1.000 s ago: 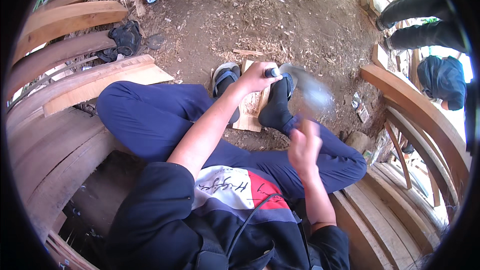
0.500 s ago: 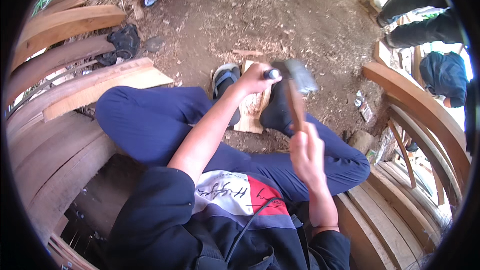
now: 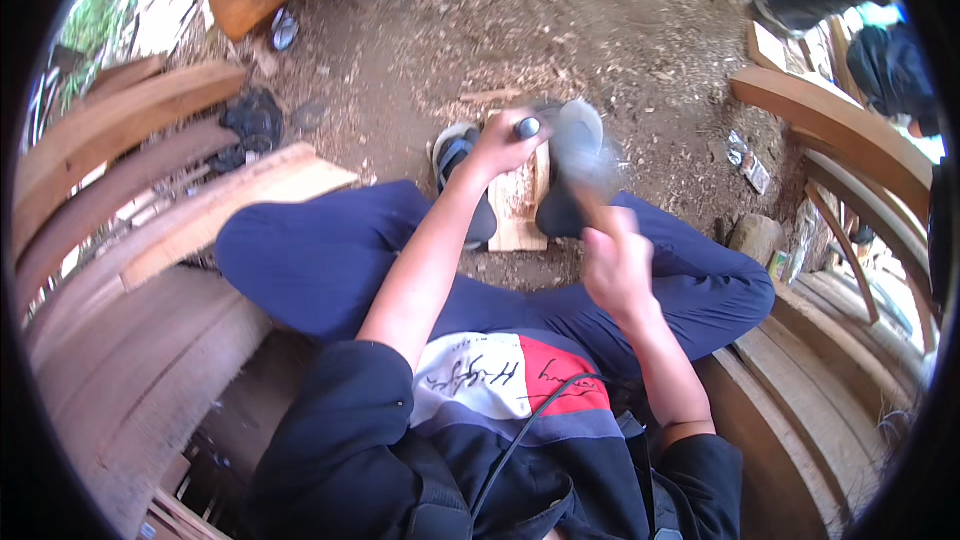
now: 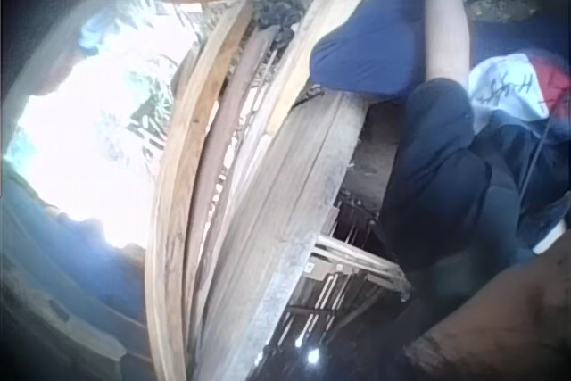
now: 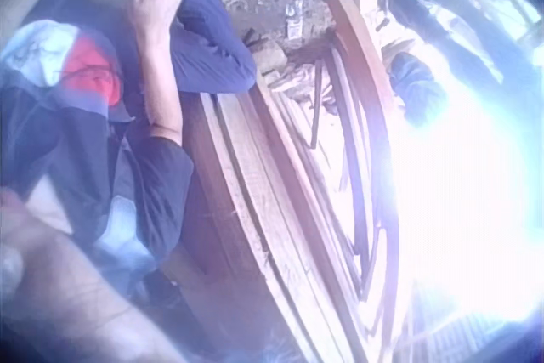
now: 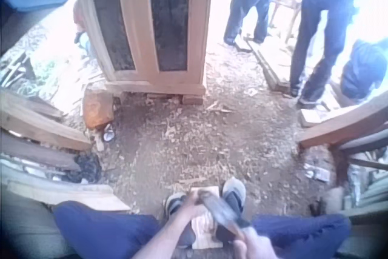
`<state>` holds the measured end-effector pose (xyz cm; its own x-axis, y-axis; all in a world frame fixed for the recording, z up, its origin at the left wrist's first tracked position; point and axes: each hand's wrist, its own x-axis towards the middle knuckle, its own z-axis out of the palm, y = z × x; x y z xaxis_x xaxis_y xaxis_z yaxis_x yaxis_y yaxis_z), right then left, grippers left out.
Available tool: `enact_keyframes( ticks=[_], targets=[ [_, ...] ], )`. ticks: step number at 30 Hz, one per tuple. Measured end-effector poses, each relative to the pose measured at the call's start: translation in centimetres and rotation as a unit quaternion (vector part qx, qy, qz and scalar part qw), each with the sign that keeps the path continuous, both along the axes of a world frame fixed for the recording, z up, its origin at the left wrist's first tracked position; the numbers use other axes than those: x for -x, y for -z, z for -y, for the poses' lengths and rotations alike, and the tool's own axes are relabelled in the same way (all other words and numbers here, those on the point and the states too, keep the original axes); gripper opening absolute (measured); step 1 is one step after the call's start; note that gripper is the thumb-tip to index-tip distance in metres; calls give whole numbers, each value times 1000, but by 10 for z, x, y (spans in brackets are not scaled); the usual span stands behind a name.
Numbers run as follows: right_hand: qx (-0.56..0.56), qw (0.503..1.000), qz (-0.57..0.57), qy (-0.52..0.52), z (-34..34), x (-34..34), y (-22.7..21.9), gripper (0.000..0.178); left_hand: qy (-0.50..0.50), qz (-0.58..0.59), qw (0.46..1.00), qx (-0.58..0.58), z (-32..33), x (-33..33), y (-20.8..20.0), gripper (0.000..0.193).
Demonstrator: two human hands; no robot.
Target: The person sits cross-legged on the ground and uses a hammer and a chisel to carve a rectangular piece of wood. They repeatedly position the chisel on the wood and strike it with the hammer to remove material.
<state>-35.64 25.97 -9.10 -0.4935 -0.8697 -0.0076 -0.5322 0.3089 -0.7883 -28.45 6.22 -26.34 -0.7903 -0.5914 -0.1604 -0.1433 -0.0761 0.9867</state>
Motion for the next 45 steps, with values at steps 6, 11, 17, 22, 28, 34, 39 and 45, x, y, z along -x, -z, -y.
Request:
enact_keyframes(
  ticks=[6, 11, 17, 22, 28, 34, 39, 45],
  targets=[
    [31, 990, 131, 36, -17, -7, 12, 26, 7, -67, 995, -77, 7, 4, 27, 10],
    [148, 889, 377, 214, -27, -2, 18, 38, -61, 56, 993, 89, 0, 17, -6, 10],
    [205, 727, 541, 370, -36, 15, -10, 54, -156, -58, 985, 51, -11, 30, -28, 9],
    [236, 645, 620, 381, -9, 43, -31, 55, -201, -72, 977, 21, 7, 51, -19, 16],
    [160, 618, 660, 396, 7, 58, -12, 56, -326, 15, 936, -132, 76, 102, 5, 25],
    [55, 555, 709, 431, 11, 61, -1, 55, -327, 99, 931, -131, 86, 121, 30, 27],
    [84, 550, 716, 421, 6, 51, -11, 53, -305, 24, 945, -119, 41, 76, -13, 28],
    [150, 635, 676, 343, -21, 22, -24, 51, -312, -90, 945, -26, -16, 7, -67, 21]
  ],
)
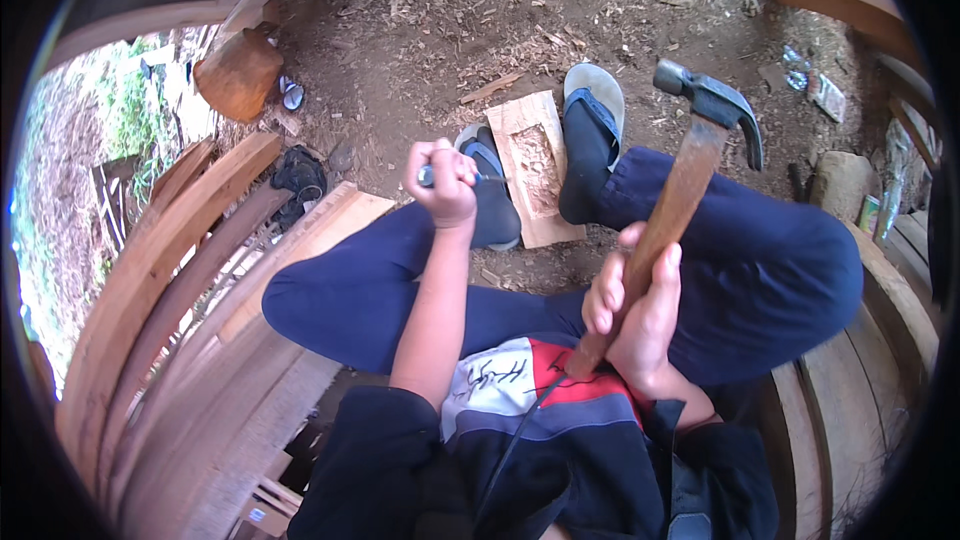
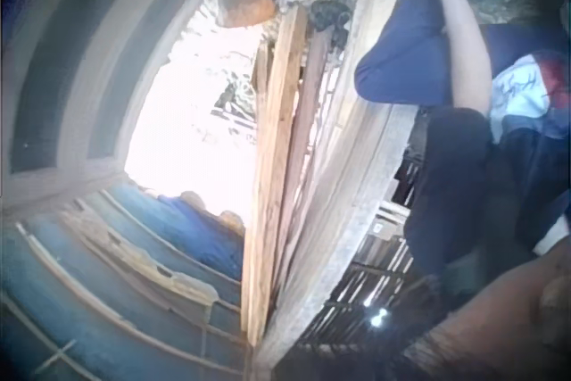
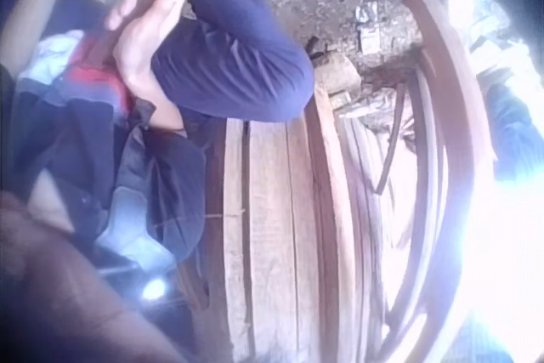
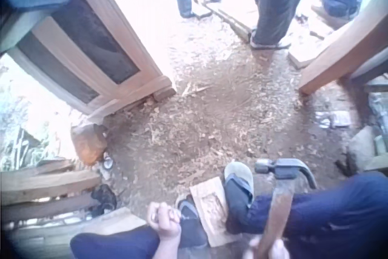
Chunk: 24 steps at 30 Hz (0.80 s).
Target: The person sits cross-legged on the ground and uses a hammer and a chisel to carve a rectangular piece of wood. They repeatedly position the chisel on the wood and strike it with the hammer to remove material.
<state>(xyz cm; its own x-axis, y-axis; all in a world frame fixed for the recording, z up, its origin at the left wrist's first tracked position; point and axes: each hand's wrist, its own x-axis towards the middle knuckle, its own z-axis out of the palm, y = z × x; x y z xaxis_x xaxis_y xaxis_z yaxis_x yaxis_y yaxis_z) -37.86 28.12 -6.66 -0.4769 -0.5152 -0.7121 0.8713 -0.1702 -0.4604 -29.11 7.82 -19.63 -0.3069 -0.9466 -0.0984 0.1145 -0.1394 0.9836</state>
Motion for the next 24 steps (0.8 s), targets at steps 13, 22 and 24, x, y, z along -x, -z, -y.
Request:
enact_keyframes(
  ticks=[13, 22, 24],
  targets=[
    [-11, 987, -161, -13, -43, -50, -8, 30, 186, -147, 860, 452, 9, -110, -284, 14],
    [-74, 974, -60, -204, -25, 1, 21, 28, 293, -8, 910, 292, 68, -62, -284, 20],
    [-143, 953, -45, -265, -12, 23, 35, 27, 343, 69, 875, 335, 90, -32, -270, 24]
  ],
)
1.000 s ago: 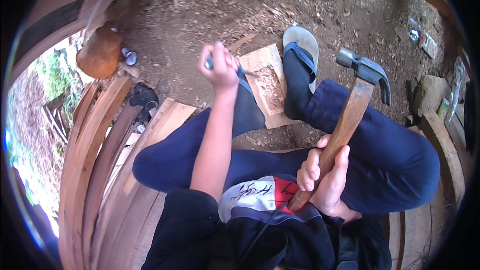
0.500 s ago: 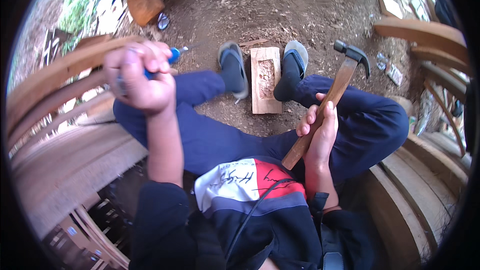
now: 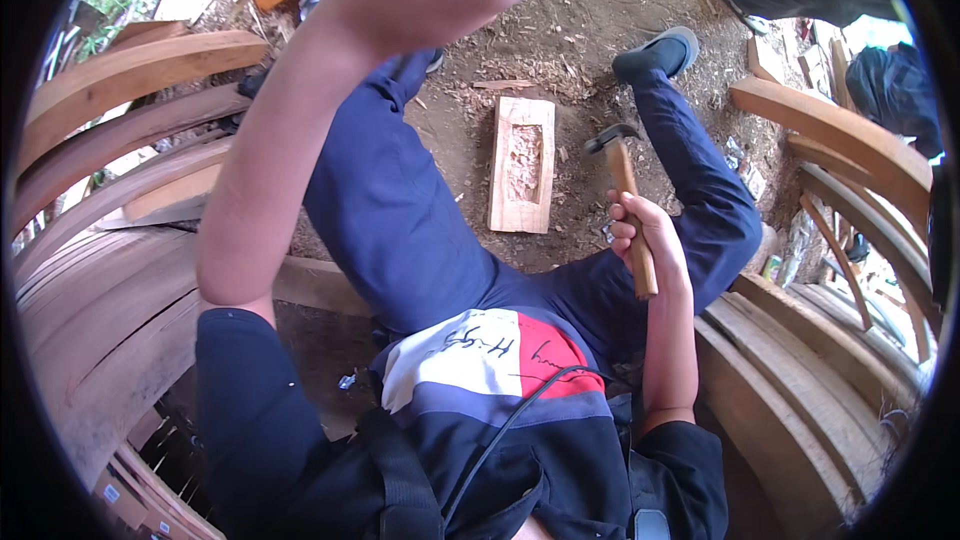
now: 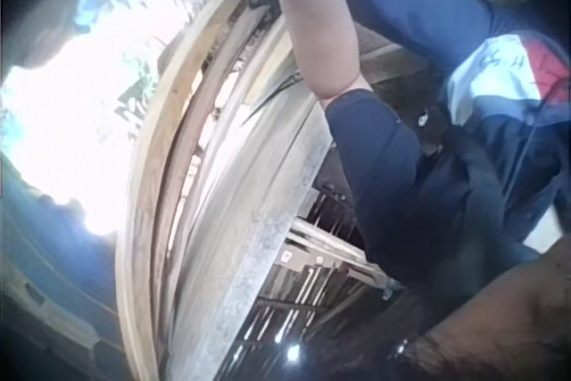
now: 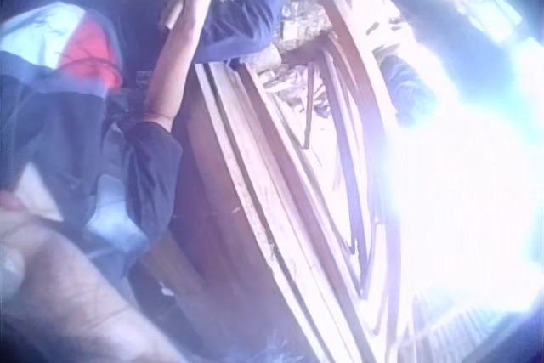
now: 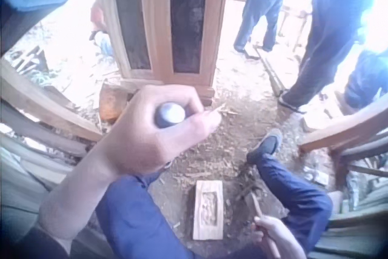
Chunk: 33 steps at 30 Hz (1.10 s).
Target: The person sits cross-legged on the ground and uses a hammer and a chisel to carve a rectangular piece of wood. They repeatedly position the chisel on the wood and strike it with the hammer to remove material.
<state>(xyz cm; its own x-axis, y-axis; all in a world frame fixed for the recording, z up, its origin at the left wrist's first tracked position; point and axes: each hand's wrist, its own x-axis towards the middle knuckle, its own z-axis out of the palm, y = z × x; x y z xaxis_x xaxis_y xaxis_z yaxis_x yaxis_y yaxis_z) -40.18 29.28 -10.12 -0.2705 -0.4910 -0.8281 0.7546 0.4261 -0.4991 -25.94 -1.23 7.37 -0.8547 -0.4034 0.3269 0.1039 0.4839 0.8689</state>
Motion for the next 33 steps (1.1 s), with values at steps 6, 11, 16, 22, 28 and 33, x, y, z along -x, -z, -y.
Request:
enact_keyframes(
  ticks=[6, 11, 16, 22, 28, 33],
  targets=[
    [-209, 711, -493, -456, 39, 40, 83, 47, -196, 133, 971, -23, 75, 19, 41, 26],
    [-164, 538, -695, -448, 109, 17, 109, 55, -236, 17, 969, -67, 108, 19, 54, 26],
    [-31, 486, -615, -621, 219, 7, 196, 70, -200, 17, 978, -58, 106, 17, 26, 19],
    [44, 516, -450, -727, 207, -2, 131, 59, -244, 63, 968, -2, 115, 8, 32, 26],
    [191, 524, -462, -690, 166, -5, 66, 84, -290, 61, 955, -22, 105, 0, 33, 27],
    [148, 324, -504, -787, 146, -16, 22, 81, -245, 8, 965, 95, 94, 13, 72, 24]
  ],
)
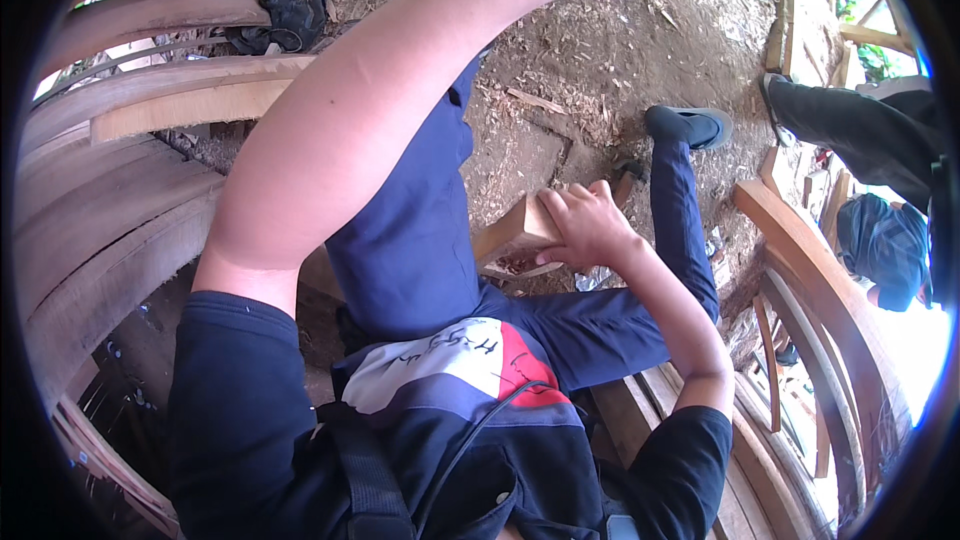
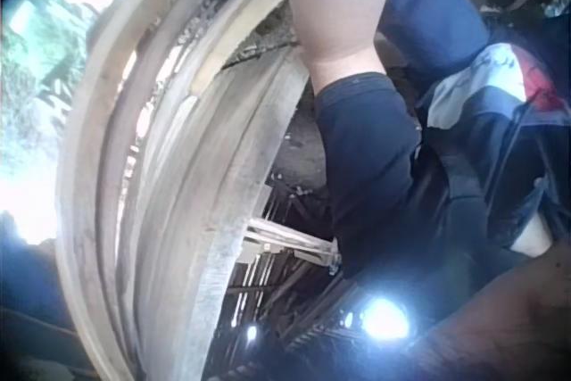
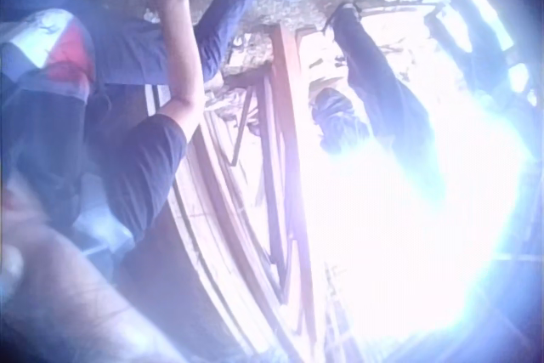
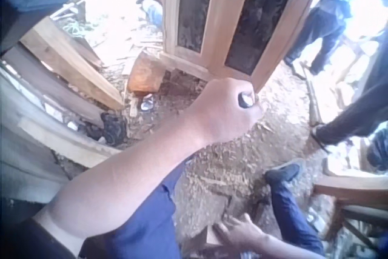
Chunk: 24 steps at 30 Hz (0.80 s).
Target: The person sits cross-legged on the ground and uses a hammer and a chisel to carve a rectangular piece of wood. They repeatedly position the chisel on the wood and strike it with the hammer to remove material.
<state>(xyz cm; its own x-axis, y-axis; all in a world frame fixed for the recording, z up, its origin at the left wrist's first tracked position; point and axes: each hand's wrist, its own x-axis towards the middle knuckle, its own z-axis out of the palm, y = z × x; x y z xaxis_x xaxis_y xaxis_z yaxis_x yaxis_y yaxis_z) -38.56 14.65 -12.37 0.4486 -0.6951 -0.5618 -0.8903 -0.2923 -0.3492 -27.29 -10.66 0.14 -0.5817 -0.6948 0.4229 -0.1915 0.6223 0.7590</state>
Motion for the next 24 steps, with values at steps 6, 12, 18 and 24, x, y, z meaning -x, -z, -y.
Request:
enact_keyframes(
  ticks=[6, 12, 18, 24],
  targets=[
    [218, 974, 31, 51, -26, -15, -95, 52, -24, 26, 999, 12, -13, -22, -9, 25],
    [348, 921, 14, 172, -46, 13, 15, 49, -19, 12, 998, -58, -6, -1, -17, 28],
    [353, 903, 7, 247, -24, -1, -53, 74, -82, 47, 995, -40, -16, -28, -19, 29],
    [271, 927, -17, 261, -14, 5, 1, 80, -59, -26, 998, 12, -2, -22, -4, 31]
  ],
)
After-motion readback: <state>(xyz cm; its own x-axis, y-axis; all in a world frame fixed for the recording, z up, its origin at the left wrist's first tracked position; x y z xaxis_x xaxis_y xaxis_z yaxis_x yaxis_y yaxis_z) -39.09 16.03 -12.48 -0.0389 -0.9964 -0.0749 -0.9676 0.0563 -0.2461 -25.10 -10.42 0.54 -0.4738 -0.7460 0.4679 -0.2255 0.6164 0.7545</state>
